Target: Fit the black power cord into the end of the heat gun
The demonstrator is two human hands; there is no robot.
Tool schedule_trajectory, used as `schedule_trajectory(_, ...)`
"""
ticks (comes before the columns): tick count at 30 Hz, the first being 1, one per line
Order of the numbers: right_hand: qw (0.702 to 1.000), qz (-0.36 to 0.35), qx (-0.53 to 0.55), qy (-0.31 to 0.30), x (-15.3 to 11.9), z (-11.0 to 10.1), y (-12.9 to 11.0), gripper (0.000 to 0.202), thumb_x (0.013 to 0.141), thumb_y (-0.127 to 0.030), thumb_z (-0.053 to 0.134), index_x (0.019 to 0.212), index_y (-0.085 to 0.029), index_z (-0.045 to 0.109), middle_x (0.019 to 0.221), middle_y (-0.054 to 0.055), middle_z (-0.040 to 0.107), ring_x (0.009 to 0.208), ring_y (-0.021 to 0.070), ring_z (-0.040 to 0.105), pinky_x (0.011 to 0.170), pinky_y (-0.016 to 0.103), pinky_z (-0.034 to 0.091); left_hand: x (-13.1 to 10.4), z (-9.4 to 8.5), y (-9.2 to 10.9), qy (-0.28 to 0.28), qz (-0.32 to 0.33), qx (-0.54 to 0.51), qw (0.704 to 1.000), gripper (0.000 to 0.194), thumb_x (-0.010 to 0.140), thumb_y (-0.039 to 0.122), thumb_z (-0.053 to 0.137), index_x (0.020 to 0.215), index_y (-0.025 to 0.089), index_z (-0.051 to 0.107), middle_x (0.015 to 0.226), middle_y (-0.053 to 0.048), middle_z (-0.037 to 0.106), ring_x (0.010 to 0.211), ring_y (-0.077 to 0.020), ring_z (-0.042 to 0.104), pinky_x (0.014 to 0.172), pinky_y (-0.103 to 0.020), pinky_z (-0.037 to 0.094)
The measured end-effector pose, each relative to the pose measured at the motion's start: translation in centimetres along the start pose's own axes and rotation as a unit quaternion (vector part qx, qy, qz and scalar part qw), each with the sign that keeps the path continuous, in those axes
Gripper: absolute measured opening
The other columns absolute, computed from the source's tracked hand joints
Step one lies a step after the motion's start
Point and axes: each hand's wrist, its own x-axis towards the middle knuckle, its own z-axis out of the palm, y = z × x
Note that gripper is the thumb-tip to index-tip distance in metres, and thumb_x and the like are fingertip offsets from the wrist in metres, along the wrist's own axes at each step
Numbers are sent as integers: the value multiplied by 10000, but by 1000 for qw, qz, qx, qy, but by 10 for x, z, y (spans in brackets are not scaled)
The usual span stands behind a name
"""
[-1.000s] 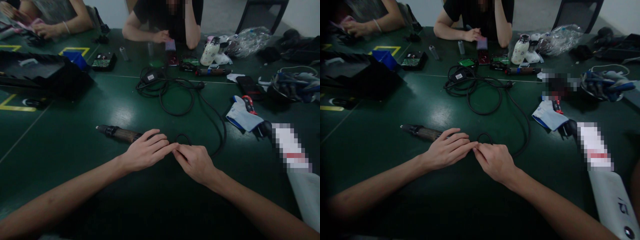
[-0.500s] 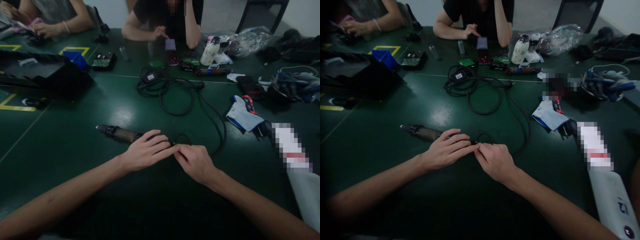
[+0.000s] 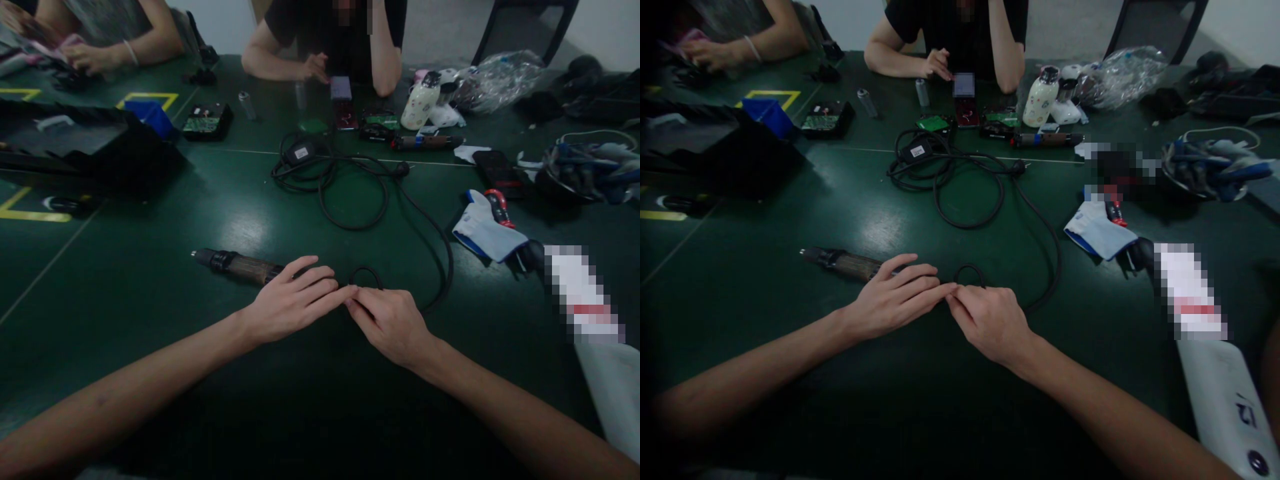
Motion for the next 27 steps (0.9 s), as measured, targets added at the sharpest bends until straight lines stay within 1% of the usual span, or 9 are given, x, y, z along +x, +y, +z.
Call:
schedule_trajectory(4, 1000, 2, 4, 2, 0, 1, 1, 237, 1078, -275, 458, 989, -167, 648, 877, 17, 714, 713, 139, 648, 672, 291, 416, 0, -1, 0, 4, 30, -4, 1000, 502, 1001, 150, 582, 1489, 219, 483, 1222, -6, 702, 1254, -173, 573, 1243, -422, 288)
schedule_trajectory(10, 1000, -5, -10, 9, -1, 2, 1, 274, 1085, -288, 441, 948, -168, 646, 855, 24, 719, 678, 137, 632, 663, 294, 406, -1, 0, 1, 1, 1, 2, 1000, 507, 992, 207, 625, 1481, 205, 491, 1163, -5, 717, 1202, -183, 595, 1232, -437, 306)
schedule_trajectory(14, 1000, 2, -2, 0, -1, 1, 0, 267, 1082, -286, 446, 962, -164, 650, 870, 30, 721, 692, 136, 639, 669, 284, 412, 0, -2, 0, 2, 17, 2, 1000, 503, 998, 172, 603, 1485, 224, 487, 1219, -7, 703, 1242, -176, 579, 1239, -429, 297)
schedule_trajectory(16, 1000, 3, 0, -1, 0, 0, 0, 255, 1080, -283, 452, 982, -163, 654, 882, 32, 725, 706, 139, 647, 675, 280, 415, 1, -3, 0, 2, 28, 0, 1000, 505, 1003, 146, 582, 1492, 215, 476, 1229, -10, 701, 1249, -165, 577, 1245, -416, 290)
schedule_trajectory(18, 1000, 1, -3, 3, 0, 0, 0, 256, 1079, -280, 453, 976, -164, 656, 881, 32, 728, 695, 136, 644, 672, 280, 413, 1, -2, 0, 3, 24, -3, 1000, 506, 1000, 148, 588, 1491, 201, 475, 1203, -11, 709, 1229, -162, 590, 1246, -412, 290)
schedule_trajectory(22, 1000, -3, -11, 3, 0, -1, -1, 278, 1087, -288, 439, 962, -168, 656, 885, 32, 731, 675, 129, 634, 661, 283, 408, 1, 0, 1, 6, -4, -4, 1000, 497, 992, 192, 621, 1473, 200, 498, 1169, -14, 718, 1202, -173, 606, 1240, -427, 299)
schedule_trajectory(27, 1000, -4, -9, 9, 0, -1, -1, 256, 1075, -271, 457, 960, -168, 660, 872, 29, 733, 681, 136, 639, 660, 286, 417, 0, 0, 0, 3, 17, -9, 1000, 519, 993, 180, 607, 1494, 217, 477, 1214, -18, 707, 1248, -176, 586, 1253, -422, 270)
